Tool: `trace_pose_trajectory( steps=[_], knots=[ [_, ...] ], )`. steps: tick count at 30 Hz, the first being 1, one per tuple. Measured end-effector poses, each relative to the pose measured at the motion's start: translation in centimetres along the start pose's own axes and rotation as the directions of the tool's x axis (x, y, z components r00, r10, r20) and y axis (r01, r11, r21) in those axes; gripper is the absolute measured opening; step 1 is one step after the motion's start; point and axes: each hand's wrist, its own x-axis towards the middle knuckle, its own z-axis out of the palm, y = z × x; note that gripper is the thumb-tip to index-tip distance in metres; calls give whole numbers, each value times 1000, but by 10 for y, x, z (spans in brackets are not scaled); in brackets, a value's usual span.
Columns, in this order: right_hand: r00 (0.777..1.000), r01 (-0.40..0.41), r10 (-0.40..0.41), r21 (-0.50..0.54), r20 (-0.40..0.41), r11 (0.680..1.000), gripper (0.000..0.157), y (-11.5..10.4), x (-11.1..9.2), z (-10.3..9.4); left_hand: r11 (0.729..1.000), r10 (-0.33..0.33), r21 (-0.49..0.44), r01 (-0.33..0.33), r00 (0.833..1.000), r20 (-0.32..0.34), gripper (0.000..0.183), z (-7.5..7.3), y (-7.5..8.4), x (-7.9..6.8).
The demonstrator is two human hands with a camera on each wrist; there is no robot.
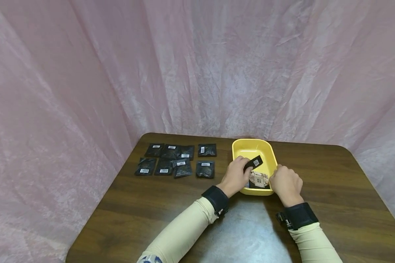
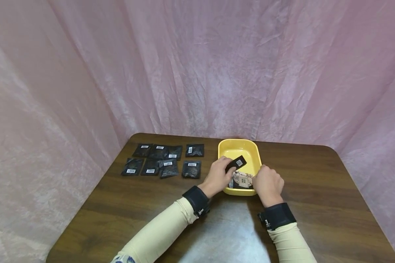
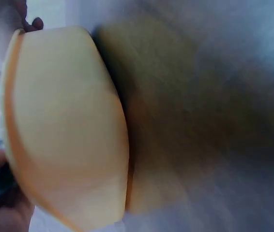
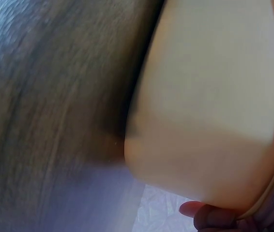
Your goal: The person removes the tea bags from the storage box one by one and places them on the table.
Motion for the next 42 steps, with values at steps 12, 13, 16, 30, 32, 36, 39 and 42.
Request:
trace_pose_trajectory(
  steps=[12, 13, 16, 30, 32, 36, 39, 42],
  knots=[
    [1000, -4, 4, 6, 3, 1000, 29, 5, 0, -4, 996, -88, -25, 84, 976, -201, 17, -38, -2, -25],
    [1000, -3, 3, 6, 5, 1000, 29, 5, 0, -4, 995, -102, -35, 97, 974, -202, 16, -42, -4, -29],
    [1000, 0, 0, 4, 7, 1000, 30, 4, 1, -4, 986, -163, -62, 153, 965, -204, 19, -53, -10, -41],
    [1000, 3, -3, 6, 26, 1000, 31, 1, 3, -7, 900, -436, -26, 436, 900, -11, 47, -80, -46, -106],
    [1000, 1, -1, 7, 29, 1000, 31, 1, 2, -7, 886, -463, -14, 464, 886, 10, 49, -80, -49, -112],
    [1000, 3, -3, 9, 21, 1000, 31, 2, 1, -5, 869, -494, -6, 495, 868, 50, 52, -79, -54, -117],
    [1000, 6, -6, 13, 15, 1000, 29, 2, 1, -3, 871, -490, 82, 485, 870, 57, 53, -76, -63, -117],
    [1000, 11, -11, 18, 20, 1000, 28, 2, 1, -1, 843, -510, 236, 483, 857, 68, 59, -72, -74, -118]
  ],
)
